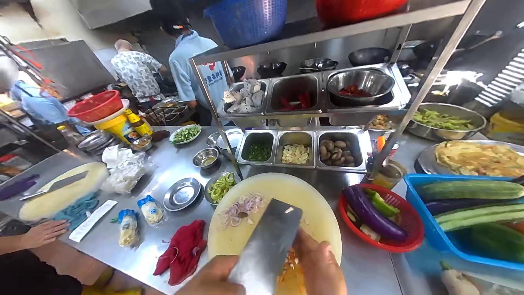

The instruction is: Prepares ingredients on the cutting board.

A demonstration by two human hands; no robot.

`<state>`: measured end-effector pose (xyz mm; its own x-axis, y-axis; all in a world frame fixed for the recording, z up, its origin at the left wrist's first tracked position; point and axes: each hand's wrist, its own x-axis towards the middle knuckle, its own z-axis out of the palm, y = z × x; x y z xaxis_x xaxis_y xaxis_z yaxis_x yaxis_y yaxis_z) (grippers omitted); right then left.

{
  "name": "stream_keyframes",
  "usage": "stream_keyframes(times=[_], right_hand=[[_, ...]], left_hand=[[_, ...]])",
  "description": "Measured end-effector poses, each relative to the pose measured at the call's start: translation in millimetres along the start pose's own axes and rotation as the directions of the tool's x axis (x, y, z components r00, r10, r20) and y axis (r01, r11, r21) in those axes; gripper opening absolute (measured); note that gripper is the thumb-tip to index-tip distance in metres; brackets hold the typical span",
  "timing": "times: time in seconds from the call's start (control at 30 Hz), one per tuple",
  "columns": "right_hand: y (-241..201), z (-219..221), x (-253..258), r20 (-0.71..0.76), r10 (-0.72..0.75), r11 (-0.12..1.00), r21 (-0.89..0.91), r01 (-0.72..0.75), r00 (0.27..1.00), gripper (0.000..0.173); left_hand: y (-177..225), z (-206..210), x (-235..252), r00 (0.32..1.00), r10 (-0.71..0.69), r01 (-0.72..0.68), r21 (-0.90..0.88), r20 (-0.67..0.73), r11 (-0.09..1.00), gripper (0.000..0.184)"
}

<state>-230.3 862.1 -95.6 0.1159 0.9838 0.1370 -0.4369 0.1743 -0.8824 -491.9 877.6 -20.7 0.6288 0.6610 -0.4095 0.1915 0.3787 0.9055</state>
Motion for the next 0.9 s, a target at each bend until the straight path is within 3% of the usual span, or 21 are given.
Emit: stream_keyframes(times=[0.07,0.1,0.23,0.33,0.37,0.43,0.47,0.5,0.57,0.63,0.73,0.83,0.9], right_hand=[[-19.1,10.5,0.6,0.068,0.309,0.851,0.426,-0.308,0.949,0.1],[-22.2,9.1,0.0,0.129,0.37,0.757,0.533,-0.379,0.92,0.103],[-16.2,-5.8,-4.1,0.149,0.466,0.613,0.657,-0.439,0.872,0.103],[-15.1,-11.4,-3.9,0.141,0.541,0.557,0.679,-0.478,0.829,0.109],[-12.8,-12.1,-2.2,0.146,0.526,0.599,0.635,-0.487,0.838,0.107],[-4.2,-14.6,1.1,0.171,0.38,0.835,0.359,-0.416,0.909,0.093],[2.2,-18.3,3.0,0.22,0.248,0.951,0.128,-0.28,0.943,0.084],[6.2,-22.6,6.5,0.306,0.11,0.99,-0.116,-0.078,0.946,0.077],[7.9,-30.1,17.1,0.462,-0.071,0.834,-0.459,0.307,0.884,0.08],[7.0,-41.9,32.3,0.487,-0.135,0.692,-0.577,0.434,0.863,0.08],[11.4,-67.9,68.7,0.375,-0.142,0.583,-0.716,0.384,0.916,0.07],[17.5,-84.5,101.7,0.296,0.001,0.473,-0.842,0.26,0.955,0.067],[18.3,-83.4,108.3,0.312,0.146,0.388,-0.891,0.236,0.939,0.071]], left_hand=[[-15.5,13.5,34.5,0.999,0.036,-0.036,-0.061,0.004,0.997,0.019],[-21.1,19.5,51.7,0.999,0.045,-0.047,-0.089,-0.017,0.995,0.019],[-16.3,27.7,95.4,0.981,0.053,-0.077,-0.127,-0.185,0.989,0.018],[6.9,18.3,92.6,0.94,0.034,-0.048,-0.035,-0.339,0.998,0.025],[17.2,13.3,83.0,0.923,0.027,-0.009,0.049,-0.383,0.999,0.029],[37.2,5.7,52.1,0.879,0.026,0.142,0.313,-0.477,0.939,0.032],[45.4,4.4,33.5,0.85,0.031,0.266,0.48,-0.525,0.836,0.028],[50.0,6.0,14.5,0.82,0.037,0.396,0.611,-0.572,0.686,0.024],[49.3,23.4,-18.9,0.756,0.04,0.589,0.706,-0.653,0.394,0.024],[33.2,44.8,-38.2,0.717,0.097,0.668,0.72,-0.69,0.187,0.027],[7.3,63.6,-41.5,0.689,0.119,0.709,0.699,-0.714,0.091,0.03],[-8.1,74.7,-30.4,0.678,0.113,0.72,0.688,-0.726,0.094,0.029],[-13.4,80.8,-18.9,0.675,0.125,0.719,0.686,-0.727,0.113,0.029]])
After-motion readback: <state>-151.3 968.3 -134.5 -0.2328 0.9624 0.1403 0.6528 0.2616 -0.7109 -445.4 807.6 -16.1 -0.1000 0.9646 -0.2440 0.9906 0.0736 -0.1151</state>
